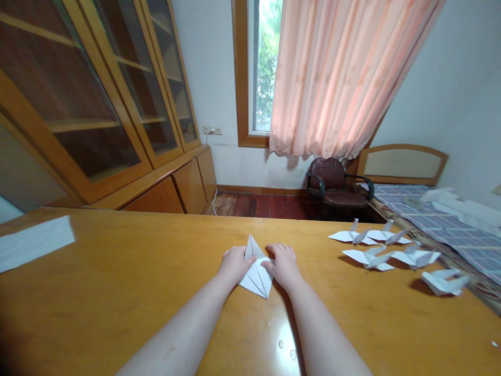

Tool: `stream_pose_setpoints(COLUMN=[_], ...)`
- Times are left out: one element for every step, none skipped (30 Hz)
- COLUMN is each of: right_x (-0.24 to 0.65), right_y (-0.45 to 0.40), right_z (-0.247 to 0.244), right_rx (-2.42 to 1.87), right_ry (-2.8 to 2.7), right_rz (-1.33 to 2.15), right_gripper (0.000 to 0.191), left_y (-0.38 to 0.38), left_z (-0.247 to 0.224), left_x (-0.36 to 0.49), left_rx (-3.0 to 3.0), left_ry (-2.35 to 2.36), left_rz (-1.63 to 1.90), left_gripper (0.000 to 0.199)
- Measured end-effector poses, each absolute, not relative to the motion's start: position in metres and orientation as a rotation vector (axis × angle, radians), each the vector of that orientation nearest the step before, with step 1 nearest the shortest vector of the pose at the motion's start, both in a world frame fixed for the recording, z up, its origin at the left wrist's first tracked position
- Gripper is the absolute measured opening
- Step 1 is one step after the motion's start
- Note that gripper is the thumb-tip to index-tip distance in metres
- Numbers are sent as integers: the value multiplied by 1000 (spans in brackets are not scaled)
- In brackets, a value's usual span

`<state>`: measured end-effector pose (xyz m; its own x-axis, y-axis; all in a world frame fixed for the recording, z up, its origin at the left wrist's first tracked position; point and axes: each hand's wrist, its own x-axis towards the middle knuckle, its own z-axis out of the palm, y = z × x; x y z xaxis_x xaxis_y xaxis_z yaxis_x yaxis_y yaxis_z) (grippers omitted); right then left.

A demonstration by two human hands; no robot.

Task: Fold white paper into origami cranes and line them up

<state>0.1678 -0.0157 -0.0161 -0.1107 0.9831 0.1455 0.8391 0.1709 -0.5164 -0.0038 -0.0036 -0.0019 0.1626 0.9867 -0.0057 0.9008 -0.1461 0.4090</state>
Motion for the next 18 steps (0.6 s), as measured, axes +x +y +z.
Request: stream_pose_setpoints(right_x=[168, 168, 167, 167, 167, 167, 166, 166, 166, 165, 165, 165, 165, 165, 165, 165, 164, 163], right_y=[-16, -16, -16, -17, -17, -18, -18, -19, -19, -19, -20, -20, -21, -21, -21, -22, -23, -23], right_z=[-16, -16, -16, -16, -16, -16, -15, -15, -15, -14, -14, -13, -13, -12, -11, -10, -9, -8], right_rx=[-1715, -1713, -1710, -1707, -1702, -1699, -1696, -1694, -1691, -1688, -1687, -1683, -1678, -1671, -1660, -1645, -1626, -1604], right_ry=[-2022, -2040, -2059, -2079, -2099, -2118, -2134, -2147, -2157, -2163, -2165, -2166, -2166, -2166, -2168, -2171, -2177, -2182], right_rz=[428, 432, 436, 440, 444, 450, 459, 471, 483, 493, 502, 508, 516, 527, 540, 555, 571, 588], right_gripper=[48, 52, 55, 58, 61, 64, 66, 68, 70, 71, 73, 74, 75, 76, 78, 81, 84, 87], left_y=[-4, -4, -4, -5, -5, -5, -4, -4, -4, -4, -4, -4, -4, -5, -5, -5, -5, -5], left_z=[-1, -1, 0, 0, 1, 1, 1, 1, 1, 0, 0, 0, 0, 0, 0, 1, 1, 2], left_x=[-4, -4, -5, -5, -5, -6, -6, -6, -6, -6, -6, -6, -6, -6, -6, -6, -6, -5], left_rx=[2131, 2130, 2127, 2125, 2124, 2125, 2131, 2138, 2147, 2156, 2162, 2163, 2156, 2139, 2116, 2092, 2070, 2052], left_ry=[1818, 1831, 1845, 1853, 1857, 1857, 1854, 1851, 1851, 1851, 1852, 1853, 1860, 1872, 1884, 1897, 1907, 1914], left_rz=[380, 376, 370, 367, 365, 364, 364, 365, 365, 367, 369, 370, 369, 368, 367, 370, 377, 385], left_gripper=[28, 28, 28, 28, 27, 27, 26, 26, 25, 25, 25, 25, 25, 26, 27, 29, 31, 32])
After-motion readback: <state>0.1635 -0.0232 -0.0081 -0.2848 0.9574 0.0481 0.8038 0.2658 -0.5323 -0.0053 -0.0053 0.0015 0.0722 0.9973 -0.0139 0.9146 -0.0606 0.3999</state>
